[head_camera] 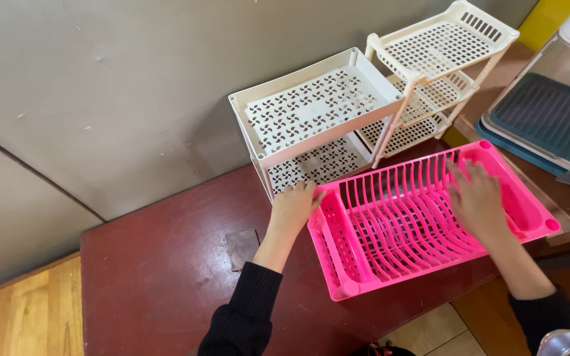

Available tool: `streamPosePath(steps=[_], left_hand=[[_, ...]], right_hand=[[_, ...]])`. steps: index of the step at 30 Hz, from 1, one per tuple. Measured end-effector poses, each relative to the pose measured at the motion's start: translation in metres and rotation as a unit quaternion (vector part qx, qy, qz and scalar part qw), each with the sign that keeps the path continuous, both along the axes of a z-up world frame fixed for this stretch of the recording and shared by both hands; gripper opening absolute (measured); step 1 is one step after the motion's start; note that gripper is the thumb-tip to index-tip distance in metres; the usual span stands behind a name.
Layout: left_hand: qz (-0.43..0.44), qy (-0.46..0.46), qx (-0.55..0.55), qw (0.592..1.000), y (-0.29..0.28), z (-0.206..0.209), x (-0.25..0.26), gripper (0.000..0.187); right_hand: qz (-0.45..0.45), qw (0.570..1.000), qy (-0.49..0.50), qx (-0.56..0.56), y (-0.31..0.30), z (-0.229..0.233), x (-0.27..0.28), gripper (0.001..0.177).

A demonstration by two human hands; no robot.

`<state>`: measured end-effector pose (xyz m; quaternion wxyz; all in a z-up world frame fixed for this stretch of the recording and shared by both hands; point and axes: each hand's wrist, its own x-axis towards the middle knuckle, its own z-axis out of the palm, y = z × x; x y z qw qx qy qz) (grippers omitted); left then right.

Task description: The person disassembles a pink plastic storage rack on a wooden table, removing the side panels and legs. They then handle a white plastic storage rack, lifting and repositioning it on the table.

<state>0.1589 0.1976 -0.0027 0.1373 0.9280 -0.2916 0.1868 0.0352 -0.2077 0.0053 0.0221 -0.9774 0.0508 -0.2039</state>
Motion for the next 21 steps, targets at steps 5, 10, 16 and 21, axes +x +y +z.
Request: streamPosePath(steps=[5,10,16,21], left_hand=[[0.003,0.005,0.019,1.000,-0.011,0.000,0.011,0.034],[0.057,-0.024,0.002,0.998,-0.024,-0.015,0.005,0.034],[0.133,-0.011,-0.021,0.991,-0.035,-0.026,-0.006,0.036],[0.101,-0.005,-0.040,0.994,-0.033,-0.024,-0.004,0.037]], right_hand=[[0.152,0.983,0.088,0.045,0.070,0.014,0.018,0.066],[0.163,0.977,0.139,0.008,0.063,0.011,0.021,0.064],[0.142,0.970,0.192,0.050,0.058,-0.005,0.023,0.059],[0.138,0.967,0.208,0.057,0.059,-0.002,0.022,0.059]])
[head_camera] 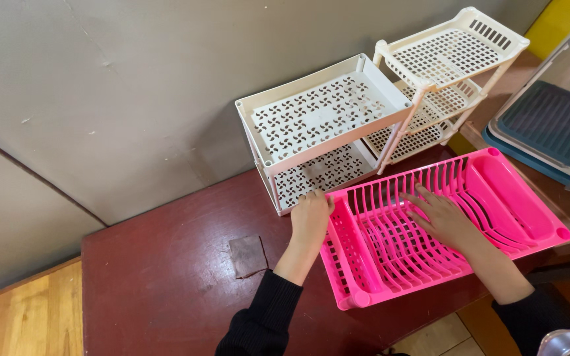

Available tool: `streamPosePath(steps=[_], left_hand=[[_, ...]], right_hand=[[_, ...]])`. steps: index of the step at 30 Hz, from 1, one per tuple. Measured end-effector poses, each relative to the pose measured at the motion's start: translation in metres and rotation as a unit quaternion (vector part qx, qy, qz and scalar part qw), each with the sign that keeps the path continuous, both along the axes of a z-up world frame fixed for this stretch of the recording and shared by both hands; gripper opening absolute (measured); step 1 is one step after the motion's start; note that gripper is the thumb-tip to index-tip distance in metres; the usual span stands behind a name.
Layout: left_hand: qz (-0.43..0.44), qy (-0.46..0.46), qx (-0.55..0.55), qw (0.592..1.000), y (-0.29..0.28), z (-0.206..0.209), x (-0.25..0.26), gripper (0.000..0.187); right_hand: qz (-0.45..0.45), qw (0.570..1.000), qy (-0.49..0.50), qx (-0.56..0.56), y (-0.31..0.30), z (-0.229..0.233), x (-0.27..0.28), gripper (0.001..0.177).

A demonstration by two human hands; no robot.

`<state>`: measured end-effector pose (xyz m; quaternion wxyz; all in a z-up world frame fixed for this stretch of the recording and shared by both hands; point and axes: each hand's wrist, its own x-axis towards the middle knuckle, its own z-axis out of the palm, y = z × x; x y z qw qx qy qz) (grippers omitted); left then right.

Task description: The person disassembles a pink plastic storage rack on a wooden table, removing the side panels and legs. They then handle a white plastic storage rack, lifting and repositioning it on the table.

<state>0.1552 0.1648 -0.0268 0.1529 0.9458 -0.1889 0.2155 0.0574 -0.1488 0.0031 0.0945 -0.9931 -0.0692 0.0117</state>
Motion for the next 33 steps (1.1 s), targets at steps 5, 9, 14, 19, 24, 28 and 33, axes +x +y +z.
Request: streamPosePath(steps=[5,9,14,19,24,28,33], left_hand=[[-0.131,0.033,-0.004,0.991,0.029,0.010,0.010,0.039],[-0.187,0.041,0.041,0.981,0.039,0.020,0.020,0.043],[-0.169,-0.030,0.093,0.981,0.032,0.025,0.023,0.036],[-0.057,0.011,0.053,0.997,0.030,0.040,0.019,0.036],[-0.134,-0.007,-0.073,0.988,0.043,0.069,-0.009,0.034],[-0.230,-0.015,-0.005,0.973,0.045,0.079,-0.050,0.034],[-0.218,-0.043,0.032,0.974,0.038,0.091,-0.079,0.051]], right_hand=[[-0.004,1.000,-0.005,0.006,0.001,-0.001,-0.001,0.059],[-0.002,1.000,-0.009,0.010,0.000,-0.002,-0.002,0.059],[-0.016,1.000,0.009,0.011,0.005,0.002,-0.003,0.059],[-0.028,0.999,0.030,0.020,0.008,0.007,-0.004,0.056],[-0.010,1.000,0.011,0.022,0.006,0.003,-0.002,0.056],[-0.009,1.000,0.010,0.026,0.002,0.000,-0.001,0.056],[-0.009,0.999,0.006,0.030,0.005,0.004,-0.002,0.055]])
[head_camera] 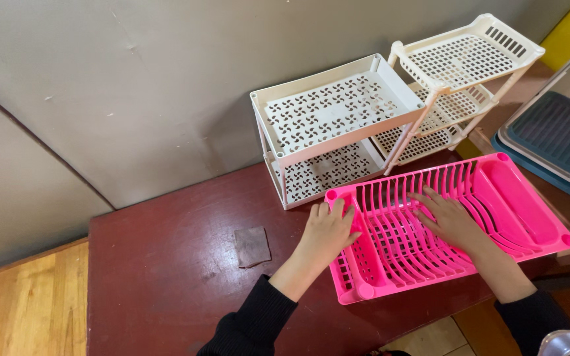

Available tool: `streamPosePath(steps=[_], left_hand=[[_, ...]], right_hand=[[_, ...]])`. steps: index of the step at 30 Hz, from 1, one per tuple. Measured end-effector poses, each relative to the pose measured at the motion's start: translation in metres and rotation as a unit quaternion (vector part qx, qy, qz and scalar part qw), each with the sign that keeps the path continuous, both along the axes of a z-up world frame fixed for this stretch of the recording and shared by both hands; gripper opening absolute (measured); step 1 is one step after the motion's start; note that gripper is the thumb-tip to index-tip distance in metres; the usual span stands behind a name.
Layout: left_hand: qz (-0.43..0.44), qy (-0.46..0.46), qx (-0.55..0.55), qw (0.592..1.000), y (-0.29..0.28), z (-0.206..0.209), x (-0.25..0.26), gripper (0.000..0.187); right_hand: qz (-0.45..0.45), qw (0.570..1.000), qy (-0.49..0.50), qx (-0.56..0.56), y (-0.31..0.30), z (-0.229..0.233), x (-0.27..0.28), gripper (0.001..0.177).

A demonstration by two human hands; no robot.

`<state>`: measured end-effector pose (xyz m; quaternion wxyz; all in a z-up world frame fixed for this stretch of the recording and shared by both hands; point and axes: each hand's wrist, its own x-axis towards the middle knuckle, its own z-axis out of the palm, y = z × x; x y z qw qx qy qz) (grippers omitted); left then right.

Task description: The person disassembles a pink plastic storage rack on a wooden table, removing the side panels and legs. They then handle a white plastic storage rack, lifting and repositioning it on the table.

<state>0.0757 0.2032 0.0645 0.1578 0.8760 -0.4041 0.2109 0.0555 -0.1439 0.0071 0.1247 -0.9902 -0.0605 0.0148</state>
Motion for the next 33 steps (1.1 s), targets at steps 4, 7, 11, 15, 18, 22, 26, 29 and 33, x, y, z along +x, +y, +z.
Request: streamPosePath(steps=[4,7,11,15,18,22,26,29,33], left_hand=[[-0.105,0.135,0.031,0.985,0.005,0.009,-0.030,0.056],[-0.181,0.194,0.056,0.962,0.015,0.010,-0.050,0.058],[-0.206,0.085,0.049,0.974,0.015,-0.006,-0.066,0.038],[-0.197,0.071,0.021,0.978,0.009,-0.032,-0.067,0.033],[-0.170,0.084,-0.016,0.982,0.005,-0.047,-0.073,0.031],[-0.091,0.069,-0.053,0.992,-0.005,-0.057,-0.087,0.033],[0.036,0.026,-0.030,0.999,-0.006,-0.053,-0.077,0.040],[0.056,0.007,-0.077,0.995,-0.004,-0.044,-0.072,0.033],[0.095,-0.035,-0.062,0.993,-0.018,-0.028,-0.065,0.029]], right_hand=[[0.003,1.000,0.006,0.009,0.000,0.001,0.001,0.056],[0.001,1.000,0.009,0.008,-0.002,0.000,0.001,0.055],[0.002,1.000,0.013,0.005,-0.001,0.001,0.001,0.055],[0.013,1.000,-0.006,-0.001,-0.003,-0.002,0.002,0.056],[0.011,1.000,-0.003,-0.015,-0.005,-0.007,0.004,0.055],[0.023,0.999,-0.015,-0.026,-0.008,-0.011,0.003,0.055],[0.023,0.999,-0.013,-0.025,-0.009,-0.013,0.004,0.054],[0.018,1.000,-0.010,-0.021,-0.009,-0.014,0.003,0.055],[0.022,1.000,-0.016,-0.011,-0.008,-0.013,0.003,0.054]])
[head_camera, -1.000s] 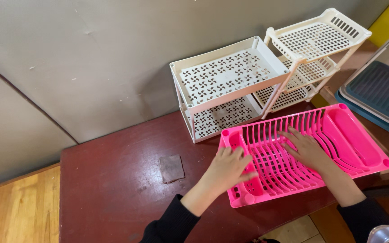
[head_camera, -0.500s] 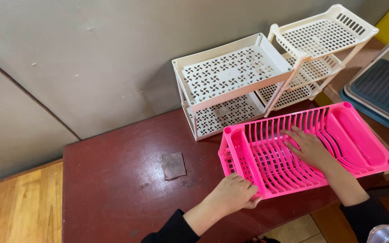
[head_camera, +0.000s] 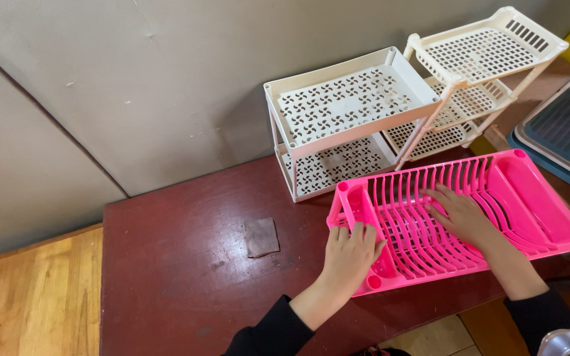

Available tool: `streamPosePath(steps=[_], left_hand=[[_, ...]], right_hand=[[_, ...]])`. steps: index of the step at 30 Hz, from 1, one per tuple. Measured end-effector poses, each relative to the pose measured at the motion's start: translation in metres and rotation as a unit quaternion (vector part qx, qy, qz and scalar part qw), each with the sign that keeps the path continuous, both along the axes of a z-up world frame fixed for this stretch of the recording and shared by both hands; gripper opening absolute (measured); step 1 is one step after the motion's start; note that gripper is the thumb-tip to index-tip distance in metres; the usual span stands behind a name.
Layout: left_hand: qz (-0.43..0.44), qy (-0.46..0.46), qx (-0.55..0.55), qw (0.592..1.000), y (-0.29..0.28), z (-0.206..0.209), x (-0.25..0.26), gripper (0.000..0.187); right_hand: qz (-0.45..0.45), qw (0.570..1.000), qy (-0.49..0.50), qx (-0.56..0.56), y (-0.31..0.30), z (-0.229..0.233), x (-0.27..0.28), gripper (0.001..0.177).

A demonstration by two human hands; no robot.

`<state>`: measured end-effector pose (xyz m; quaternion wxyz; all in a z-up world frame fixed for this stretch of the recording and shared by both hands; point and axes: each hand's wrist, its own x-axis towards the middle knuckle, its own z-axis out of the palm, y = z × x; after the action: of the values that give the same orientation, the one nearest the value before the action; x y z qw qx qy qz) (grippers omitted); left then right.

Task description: The person disassembles a pink plastic storage rack on a wooden table, removing the side panels and legs. They then handle a white plastic storage rack, lifting and repositioning it on the table.

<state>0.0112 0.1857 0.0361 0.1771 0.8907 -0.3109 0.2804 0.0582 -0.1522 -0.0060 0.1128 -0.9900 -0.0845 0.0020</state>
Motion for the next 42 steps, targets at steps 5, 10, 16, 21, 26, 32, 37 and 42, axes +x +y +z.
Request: streamPosePath(steps=[5,10,16,21,26,32,37,42], left_hand=[[0.057,0.057,0.063,0.995,-0.013,0.006,0.029,0.060],[0.034,0.114,-0.142,0.983,-0.008,-0.017,0.042,0.070],[-0.084,0.404,-0.522,0.746,0.000,-0.088,0.052,0.061],[-0.196,0.392,-0.585,0.683,-0.004,-0.184,-0.030,0.049],[-0.049,0.466,-0.524,0.711,-0.049,-0.249,-0.060,0.038],[-0.165,0.509,-0.458,0.710,-0.040,-0.269,-0.041,0.044],[-0.134,0.314,-0.488,0.803,-0.045,-0.279,-0.035,0.044],[-0.102,0.564,-0.622,0.534,-0.051,-0.267,-0.022,0.060]], right_hand=[[0.011,1.000,-0.009,0.007,0.003,0.006,-0.002,0.056],[-0.002,0.998,-0.019,0.056,0.008,0.020,-0.004,0.049],[0.088,0.978,-0.144,0.120,0.007,0.065,-0.047,0.057],[0.214,0.963,-0.156,-0.045,0.030,0.045,-0.101,0.099],[0.150,0.977,-0.110,-0.102,0.030,0.019,-0.106,0.070],[0.183,0.976,-0.113,-0.040,0.021,0.013,-0.109,0.071],[0.181,0.974,-0.134,-0.007,0.021,0.017,-0.107,0.068],[0.109,0.985,-0.113,-0.070,0.013,0.021,-0.109,0.073]])
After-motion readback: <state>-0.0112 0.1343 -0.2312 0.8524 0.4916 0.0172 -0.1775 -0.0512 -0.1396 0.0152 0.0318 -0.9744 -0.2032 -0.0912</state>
